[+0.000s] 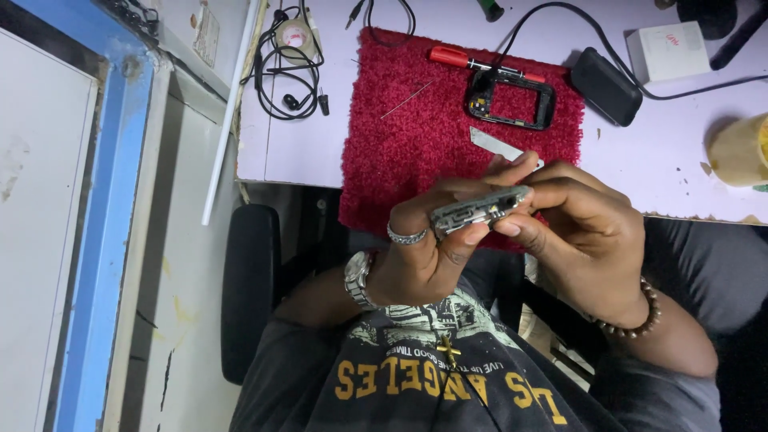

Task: Reassembling a mobile phone by installing the motherboard and screen into the frame and snapping the outer casing into place.

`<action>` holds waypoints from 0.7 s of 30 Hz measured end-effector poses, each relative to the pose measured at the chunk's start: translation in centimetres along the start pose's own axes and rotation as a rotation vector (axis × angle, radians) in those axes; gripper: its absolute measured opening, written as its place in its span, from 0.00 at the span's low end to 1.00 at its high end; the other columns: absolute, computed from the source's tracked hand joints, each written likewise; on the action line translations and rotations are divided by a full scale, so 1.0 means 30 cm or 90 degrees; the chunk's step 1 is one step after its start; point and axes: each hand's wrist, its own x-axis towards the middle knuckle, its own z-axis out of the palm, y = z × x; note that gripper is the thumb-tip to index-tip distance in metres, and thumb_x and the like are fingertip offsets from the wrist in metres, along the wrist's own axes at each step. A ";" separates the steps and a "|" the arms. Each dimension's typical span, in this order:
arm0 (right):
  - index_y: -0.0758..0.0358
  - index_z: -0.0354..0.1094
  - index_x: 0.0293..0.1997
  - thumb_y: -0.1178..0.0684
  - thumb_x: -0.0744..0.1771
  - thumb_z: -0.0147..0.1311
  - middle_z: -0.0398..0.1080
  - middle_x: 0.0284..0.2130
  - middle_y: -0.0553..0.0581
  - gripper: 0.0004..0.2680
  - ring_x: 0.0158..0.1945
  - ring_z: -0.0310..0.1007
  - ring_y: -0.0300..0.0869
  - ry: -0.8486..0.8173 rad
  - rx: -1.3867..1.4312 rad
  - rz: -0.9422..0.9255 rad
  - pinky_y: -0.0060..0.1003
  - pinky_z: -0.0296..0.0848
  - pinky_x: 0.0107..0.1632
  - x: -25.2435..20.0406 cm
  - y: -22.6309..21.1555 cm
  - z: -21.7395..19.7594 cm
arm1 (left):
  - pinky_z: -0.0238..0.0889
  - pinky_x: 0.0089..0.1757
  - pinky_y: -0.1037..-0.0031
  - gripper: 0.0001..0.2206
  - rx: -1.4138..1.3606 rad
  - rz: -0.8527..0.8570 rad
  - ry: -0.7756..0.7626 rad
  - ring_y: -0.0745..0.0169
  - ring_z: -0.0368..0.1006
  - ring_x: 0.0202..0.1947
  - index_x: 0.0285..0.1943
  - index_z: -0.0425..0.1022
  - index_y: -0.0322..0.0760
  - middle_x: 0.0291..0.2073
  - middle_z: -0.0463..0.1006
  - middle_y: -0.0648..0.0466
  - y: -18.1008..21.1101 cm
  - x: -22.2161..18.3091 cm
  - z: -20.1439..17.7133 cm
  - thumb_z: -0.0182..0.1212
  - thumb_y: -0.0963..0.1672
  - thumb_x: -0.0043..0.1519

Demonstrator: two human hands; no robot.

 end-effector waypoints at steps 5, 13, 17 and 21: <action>0.73 0.73 0.48 0.63 0.67 0.62 0.76 0.41 0.66 0.07 0.42 0.79 0.46 -0.003 -0.021 -0.037 0.34 0.76 0.49 -0.008 -0.020 -0.006 | 0.58 0.84 0.42 0.10 -0.050 -0.067 0.019 0.26 0.65 0.80 0.71 0.65 0.36 0.68 0.73 0.47 0.017 -0.018 0.007 0.46 0.42 0.83; 0.73 0.71 0.49 0.62 0.68 0.59 0.77 0.47 0.73 0.07 0.48 0.83 0.53 -0.048 -0.027 -0.123 0.39 0.81 0.54 0.005 -0.016 -0.027 | 0.62 0.78 0.34 0.09 -0.035 0.041 -0.021 0.18 0.67 0.74 0.69 0.60 0.34 0.66 0.71 0.40 -0.010 -0.017 -0.004 0.44 0.40 0.82; 0.73 0.72 0.46 0.62 0.68 0.59 0.75 0.41 0.65 0.05 0.43 0.80 0.48 -0.070 -0.016 -0.094 0.39 0.79 0.54 0.023 -0.028 -0.027 | 0.55 0.84 0.36 0.10 -0.084 -0.027 -0.027 0.24 0.62 0.80 0.71 0.63 0.38 0.70 0.71 0.42 -0.009 -0.016 -0.015 0.45 0.43 0.83; 0.71 0.71 0.44 0.60 0.69 0.58 0.73 0.37 0.60 0.04 0.35 0.72 0.42 -0.050 -0.009 -0.085 0.33 0.72 0.43 0.003 0.005 -0.022 | 0.56 0.82 0.32 0.11 -0.095 -0.037 -0.021 0.20 0.61 0.80 0.73 0.61 0.44 0.69 0.72 0.43 -0.011 -0.022 -0.007 0.45 0.42 0.83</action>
